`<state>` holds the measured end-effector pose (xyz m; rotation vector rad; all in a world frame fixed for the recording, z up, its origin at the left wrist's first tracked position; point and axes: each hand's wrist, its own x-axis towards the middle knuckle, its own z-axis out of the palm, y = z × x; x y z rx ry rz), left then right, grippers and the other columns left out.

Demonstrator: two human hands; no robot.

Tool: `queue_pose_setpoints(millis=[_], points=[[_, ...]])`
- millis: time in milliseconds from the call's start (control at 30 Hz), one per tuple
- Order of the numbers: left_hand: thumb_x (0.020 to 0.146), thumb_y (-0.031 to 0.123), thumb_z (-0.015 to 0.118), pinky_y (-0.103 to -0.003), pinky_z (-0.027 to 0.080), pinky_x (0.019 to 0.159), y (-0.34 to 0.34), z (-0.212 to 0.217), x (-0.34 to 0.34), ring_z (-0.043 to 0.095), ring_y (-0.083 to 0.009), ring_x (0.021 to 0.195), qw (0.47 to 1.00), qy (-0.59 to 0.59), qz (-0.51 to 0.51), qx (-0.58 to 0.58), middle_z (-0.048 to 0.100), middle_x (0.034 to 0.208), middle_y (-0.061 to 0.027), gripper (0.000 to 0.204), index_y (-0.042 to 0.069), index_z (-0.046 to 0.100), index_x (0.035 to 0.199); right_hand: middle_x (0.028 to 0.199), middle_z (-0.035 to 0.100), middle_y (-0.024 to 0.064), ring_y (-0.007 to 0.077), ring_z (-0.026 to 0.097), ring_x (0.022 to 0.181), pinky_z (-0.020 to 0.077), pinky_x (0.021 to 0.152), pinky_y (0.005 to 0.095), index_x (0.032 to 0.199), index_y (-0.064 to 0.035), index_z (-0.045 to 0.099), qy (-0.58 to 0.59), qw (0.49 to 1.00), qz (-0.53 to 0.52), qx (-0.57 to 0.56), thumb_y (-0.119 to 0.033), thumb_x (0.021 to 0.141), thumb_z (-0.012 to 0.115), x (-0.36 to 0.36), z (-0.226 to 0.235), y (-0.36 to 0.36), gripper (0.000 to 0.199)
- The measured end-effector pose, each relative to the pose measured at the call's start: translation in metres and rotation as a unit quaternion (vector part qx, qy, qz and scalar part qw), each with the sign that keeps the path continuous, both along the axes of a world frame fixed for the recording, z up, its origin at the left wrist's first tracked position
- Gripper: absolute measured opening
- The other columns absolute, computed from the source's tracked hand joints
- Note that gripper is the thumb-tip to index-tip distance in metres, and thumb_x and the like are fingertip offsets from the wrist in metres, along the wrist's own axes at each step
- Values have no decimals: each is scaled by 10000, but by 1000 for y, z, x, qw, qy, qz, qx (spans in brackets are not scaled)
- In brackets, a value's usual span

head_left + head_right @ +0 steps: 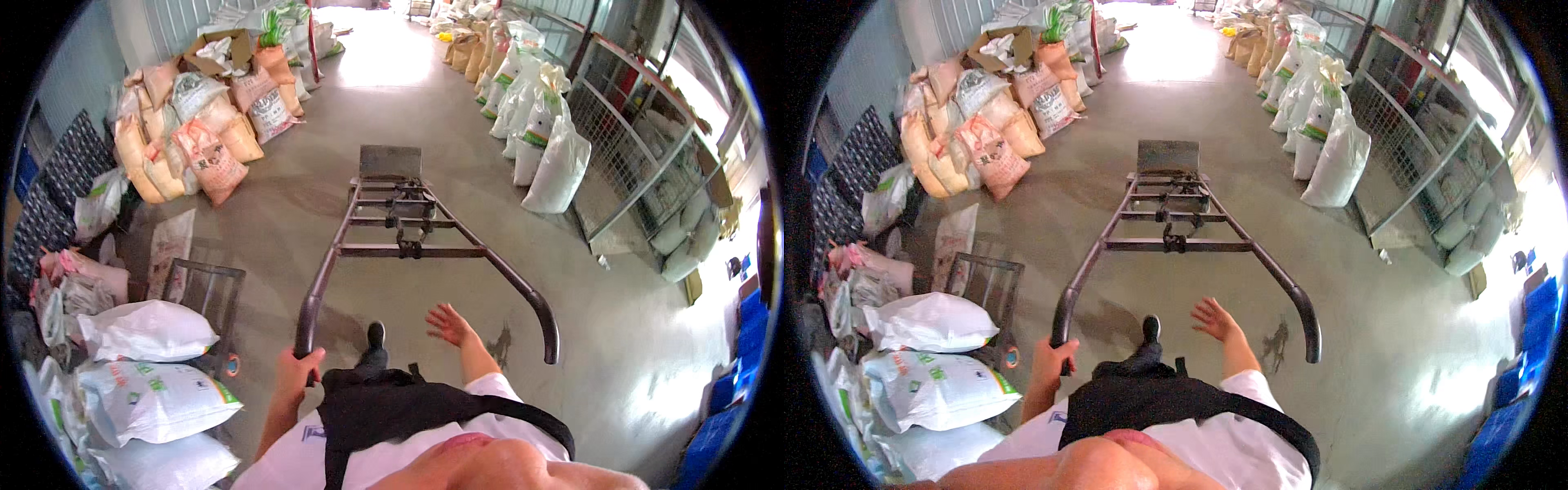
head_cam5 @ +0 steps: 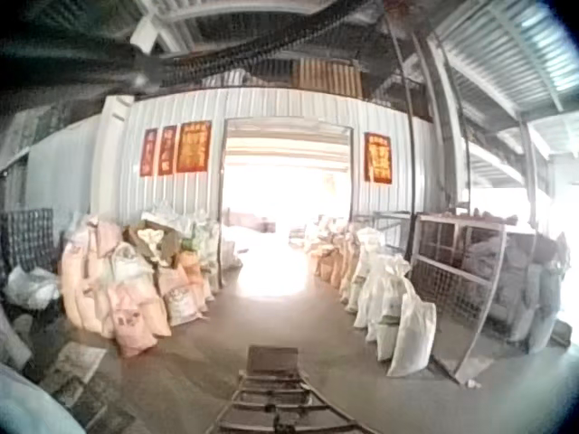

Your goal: The person pushes an empty hand truck through a factory, picks up a bag by hand, loads it onto the hand truck, and pushes it across the room.

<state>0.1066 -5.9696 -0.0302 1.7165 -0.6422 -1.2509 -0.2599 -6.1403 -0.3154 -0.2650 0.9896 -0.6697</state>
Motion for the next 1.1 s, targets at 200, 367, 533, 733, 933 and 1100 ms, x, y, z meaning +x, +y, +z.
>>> queue_pose_setpoints(millis=[200, 367, 533, 733, 933, 1100], points=[[750, 177, 713, -282, 372, 397, -145, 14, -5, 490, -130, 407, 1000, 8, -18, 2, 524, 497, -52, 236, 21, 551, 678, 1132, 609, 123, 263, 581, 1054, 493, 776, 432, 1248, -167, 518, 473, 495, 598, -417, -438, 848, 560, 25, -20, -140, 485], [769, 195, 705, -274, 353, 393, -270, 14, 0, 480, -123, 403, 999, 7, -33, -18, 520, 493, -39, 244, 31, 536, 702, 1175, 605, 135, 316, 567, 1087, 442, 924, 412, 1257, -93, 538, 551, 725, 384, -152, -432, 795, 568, -46, -56, -154, 574], [787, 203, 684, -269, 346, 371, -384, 38, 18, 466, -118, 383, 999, 10, 2, -52, 508, 490, -28, 235, 46, 524, 719, 859, 647, 78, 206, 616, 798, 491, 727, 360, 919, -50, 630, 498, 813, 302, -9, -291, 873, 501, -164, -88, -133, 277], [784, 207, 682, -262, 357, 360, -528, 45, 61, 473, -114, 381, 996, -37, 70, -30, 503, 498, -24, 247, 51, 514, 693, 741, 611, 57, 209, 612, 718, 493, 658, 318, 833, -63, 593, 144, 918, -369, 39, -283, 919, 387, -227, -6, -298, 314], [780, 197, 687, -261, 336, 340, -683, 55, 77, 448, -108, 372, 991, -93, 97, -3, 483, 518, -7, 226, 60, 516, 726, 985, 585, 59, 197, 578, 840, 470, 723, 339, 1195, -121, 463, 199, 909, -335, -148, -346, 928, 522, -205, 113, -602, 354], [785, 176, 675, -255, 356, 368, -787, 20, 65, 454, -104, 392, 991, -61, 116, 10, 484, 530, -10, 205, 51, 515, 762, 940, 614, 129, 215, 624, 799, 494, 719, 322, 1176, -32, 483, 181, 925, -142, -302, -377, 932, 462, -64, 277, -721, 423]])
